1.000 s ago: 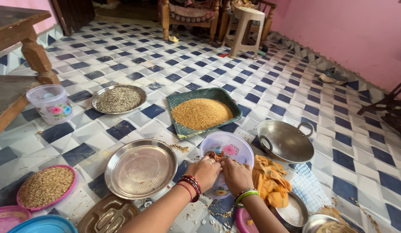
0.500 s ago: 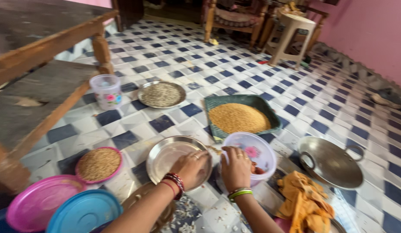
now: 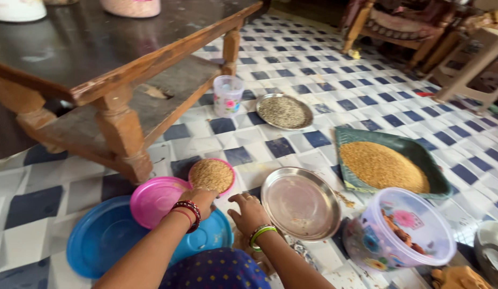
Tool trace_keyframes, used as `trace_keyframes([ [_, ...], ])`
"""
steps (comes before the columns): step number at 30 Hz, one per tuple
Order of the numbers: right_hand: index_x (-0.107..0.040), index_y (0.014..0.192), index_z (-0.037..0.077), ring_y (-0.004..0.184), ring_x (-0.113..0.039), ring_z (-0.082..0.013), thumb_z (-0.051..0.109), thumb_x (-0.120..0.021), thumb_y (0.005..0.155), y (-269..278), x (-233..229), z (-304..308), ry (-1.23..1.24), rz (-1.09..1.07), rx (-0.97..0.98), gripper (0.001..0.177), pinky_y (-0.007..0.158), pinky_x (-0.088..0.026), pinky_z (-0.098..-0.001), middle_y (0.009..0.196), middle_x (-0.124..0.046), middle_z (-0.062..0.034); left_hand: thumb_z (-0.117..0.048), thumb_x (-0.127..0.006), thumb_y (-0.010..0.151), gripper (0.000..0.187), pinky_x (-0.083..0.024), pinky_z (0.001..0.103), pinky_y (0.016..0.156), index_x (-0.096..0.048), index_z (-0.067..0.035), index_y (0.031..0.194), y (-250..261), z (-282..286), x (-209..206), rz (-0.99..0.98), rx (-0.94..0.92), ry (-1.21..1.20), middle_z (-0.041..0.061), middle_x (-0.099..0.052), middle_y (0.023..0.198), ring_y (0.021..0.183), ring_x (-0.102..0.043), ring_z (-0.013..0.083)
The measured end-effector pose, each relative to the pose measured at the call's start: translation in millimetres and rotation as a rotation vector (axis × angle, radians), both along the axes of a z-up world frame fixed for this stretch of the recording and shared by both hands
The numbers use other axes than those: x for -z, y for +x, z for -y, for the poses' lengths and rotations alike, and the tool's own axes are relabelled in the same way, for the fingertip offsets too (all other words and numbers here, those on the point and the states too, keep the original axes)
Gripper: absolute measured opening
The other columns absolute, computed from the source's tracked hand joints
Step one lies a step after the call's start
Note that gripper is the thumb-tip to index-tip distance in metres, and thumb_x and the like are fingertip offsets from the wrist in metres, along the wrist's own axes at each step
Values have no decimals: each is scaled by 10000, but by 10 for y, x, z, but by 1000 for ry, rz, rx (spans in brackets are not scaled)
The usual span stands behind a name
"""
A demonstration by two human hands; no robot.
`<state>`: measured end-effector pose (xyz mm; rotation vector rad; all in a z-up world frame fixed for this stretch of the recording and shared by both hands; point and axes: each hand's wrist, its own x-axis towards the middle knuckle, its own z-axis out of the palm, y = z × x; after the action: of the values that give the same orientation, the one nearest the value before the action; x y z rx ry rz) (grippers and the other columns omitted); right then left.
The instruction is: The person sits on the floor and sorts dried food items by hand, transferring pieces from a metal tray into a plastic container. They then wipe the container lid with a cloth, close the container, and place it on a nearby table. Finally, they handle grains in a separate tray.
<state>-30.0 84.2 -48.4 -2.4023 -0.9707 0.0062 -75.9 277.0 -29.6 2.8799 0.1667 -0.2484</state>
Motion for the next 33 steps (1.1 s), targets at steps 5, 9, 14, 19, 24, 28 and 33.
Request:
trace_keyframes([
  [5, -648, 1243, 188, 1245, -564, -332, 306, -721, 884, -102, 10, -339, -169, -121, -52, 386, 1046, -451, -466, 1296, -633, -103, -189, -593, 951, 277, -538, 464, 997, -689, -170, 1210, -4, -276, 262, -96, -98, 25, 159, -682, 1239, 1179, -658, 341],
  [9, -636, 1265, 188, 1242, -572, -335, 307, -718, 892, -124, -17, -360, -207, -140, -51, 400, 1053, -454, -463, 1299, -632, -110, -161, -516, 980, 267, -544, 471, 979, -717, -113, 1149, 107, -348, 493, -60, -174, 37, 204, -679, 1223, 1143, -678, 362],
  [14, -623, 1293, 165, 1233, -596, -338, 292, -726, 875, -55, -27, -165, -151, -144, -22, 449, 1054, -463, -447, 1297, -647, -127, -87, -556, 940, 248, -574, 441, 955, -754, -128, 1085, 154, -289, 412, -51, -104, 161, 158, -713, 1191, 1144, -691, 322],
  [19, -519, 1376, 129, 1238, -611, -332, 292, -774, 820, 39, -179, 130, -13, -143, 97, 633, 1049, -468, -439, 1303, -653, -141, -33, -610, 872, 264, -553, 436, 960, -754, -154, 1056, 134, 28, -302, 164, 26, 220, 94, -700, 1181, 1169, -653, 296],
  [24, -494, 1357, 154, 1088, -652, -377, 312, -839, 756, 75, -575, 532, 63, -93, 385, 711, 930, -522, -478, 1179, -670, -174, -37, -581, 919, 273, -536, 456, 917, -724, -216, 1069, 141, 522, -1099, 405, 15, -136, 44, -704, 1151, 1133, -638, 269],
  [28, -689, 1047, 208, 952, -701, -351, 317, -772, 838, 50, -985, 1076, 82, 81, 644, 250, 817, -540, -495, 994, -759, -111, -167, -682, 863, 175, -546, 425, 928, -749, -196, 1022, 358, 1019, -1338, 737, 147, -242, 64, -741, 1109, 1107, -660, 282],
  [33, -658, 952, 194, 840, -699, -341, 181, -725, 803, -107, -1423, 1857, 272, 426, 769, 164, 669, -530, -490, 935, -723, -55, -239, -650, 936, 331, -532, 446, 863, -689, -44, 1200, 805, 1929, -1409, 1078, -33, -696, 195, -709, 1141, 1009, -687, 342],
])
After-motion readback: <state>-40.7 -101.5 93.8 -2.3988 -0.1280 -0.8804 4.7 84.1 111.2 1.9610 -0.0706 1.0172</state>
